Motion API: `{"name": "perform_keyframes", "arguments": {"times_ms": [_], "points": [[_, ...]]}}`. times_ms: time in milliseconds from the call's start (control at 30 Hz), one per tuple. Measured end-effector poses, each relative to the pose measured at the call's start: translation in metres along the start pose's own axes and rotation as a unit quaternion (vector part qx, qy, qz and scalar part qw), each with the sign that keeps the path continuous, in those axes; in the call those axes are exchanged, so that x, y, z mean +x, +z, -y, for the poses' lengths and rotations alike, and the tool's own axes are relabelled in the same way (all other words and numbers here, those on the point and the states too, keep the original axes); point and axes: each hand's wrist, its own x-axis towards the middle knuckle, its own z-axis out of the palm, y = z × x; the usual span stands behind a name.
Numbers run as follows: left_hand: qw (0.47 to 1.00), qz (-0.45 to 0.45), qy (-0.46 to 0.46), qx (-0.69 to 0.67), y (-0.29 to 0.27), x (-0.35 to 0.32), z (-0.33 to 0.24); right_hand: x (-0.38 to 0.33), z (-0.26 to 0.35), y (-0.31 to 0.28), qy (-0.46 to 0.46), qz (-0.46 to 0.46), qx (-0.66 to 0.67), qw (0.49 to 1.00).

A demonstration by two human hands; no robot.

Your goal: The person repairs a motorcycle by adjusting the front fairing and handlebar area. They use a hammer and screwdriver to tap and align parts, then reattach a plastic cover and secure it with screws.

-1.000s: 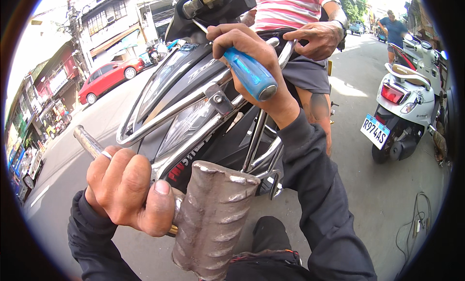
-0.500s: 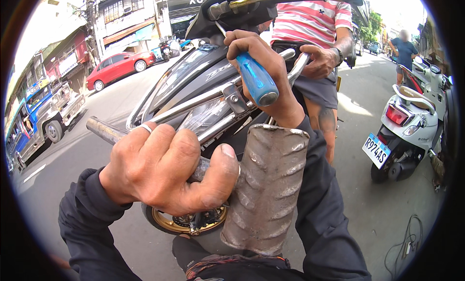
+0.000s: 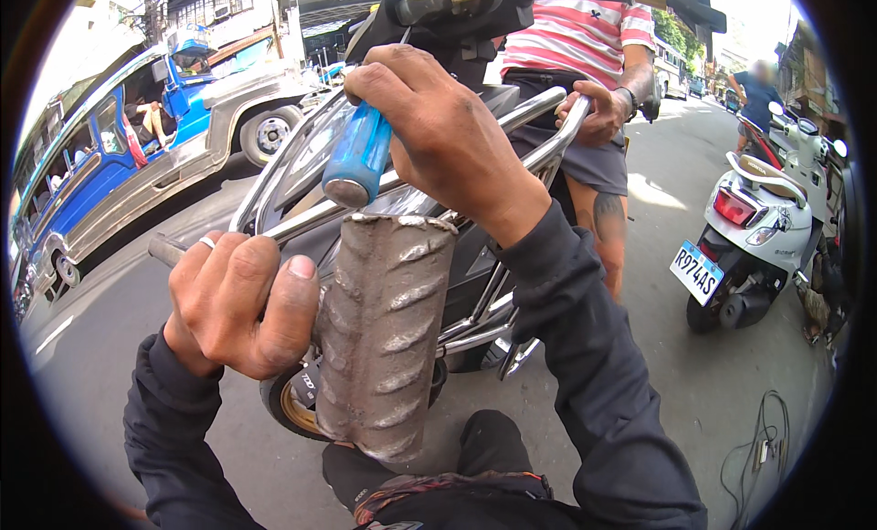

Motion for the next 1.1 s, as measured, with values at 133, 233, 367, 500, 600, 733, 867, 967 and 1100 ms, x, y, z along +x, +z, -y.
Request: {"name": "perform_keyframes", "arguments": {"times_ms": [133, 233, 367, 500, 600, 733, 867, 967, 1100], "points": [[0.999, -0.003, -0.025, -0.03, 0.0, -0.02, 0.011, 0.004, 0.005, 0.016, -0.019, -0.006, -0.063, 0.998], [0.999, -0.01, -0.017, -0.034, 0.004, -0.032, 0.021, 0.006, 0.008, 0.022, -0.022, -0.005, -0.098, 0.995], [0.996, -0.04, -0.002, -0.08, 0.006, -0.048, 0.025, 0.004, 0.011, 0.023, 0.014, 0.04, -0.098, 0.994], [0.992, -0.061, 0.001, -0.109, 0.011, -0.062, 0.029, 0.007, 0.015, 0.032, 0.012, 0.042, -0.113, 0.993], [0.995, -0.031, -0.024, -0.093, 0.015, -0.072, 0.039, 0.008, 0.017, 0.041, 0.015, 0.048, -0.127, 0.991], [0.995, -0.004, -0.052, -0.083, 0.018, -0.085, 0.047, 0.006, 0.017, 0.054, 0.007, 0.034, -0.149, 0.988], [0.985, 0.032, -0.09, -0.141, 0.012, -0.099, 0.048, 0.011, 0.01, 0.072, -0.037, -0.041, -0.184, 0.981], [0.984, 0.036, -0.122, -0.127, 0.017, -0.11, 0.049, 0.012, 0.01, 0.079, -0.033, -0.037, -0.196, 0.979], [0.981, 0.035, -0.142, -0.127, 0.029, -0.119, 0.057, 0.013, 0.011, 0.083, -0.034, -0.034, -0.206, 0.977]]}}
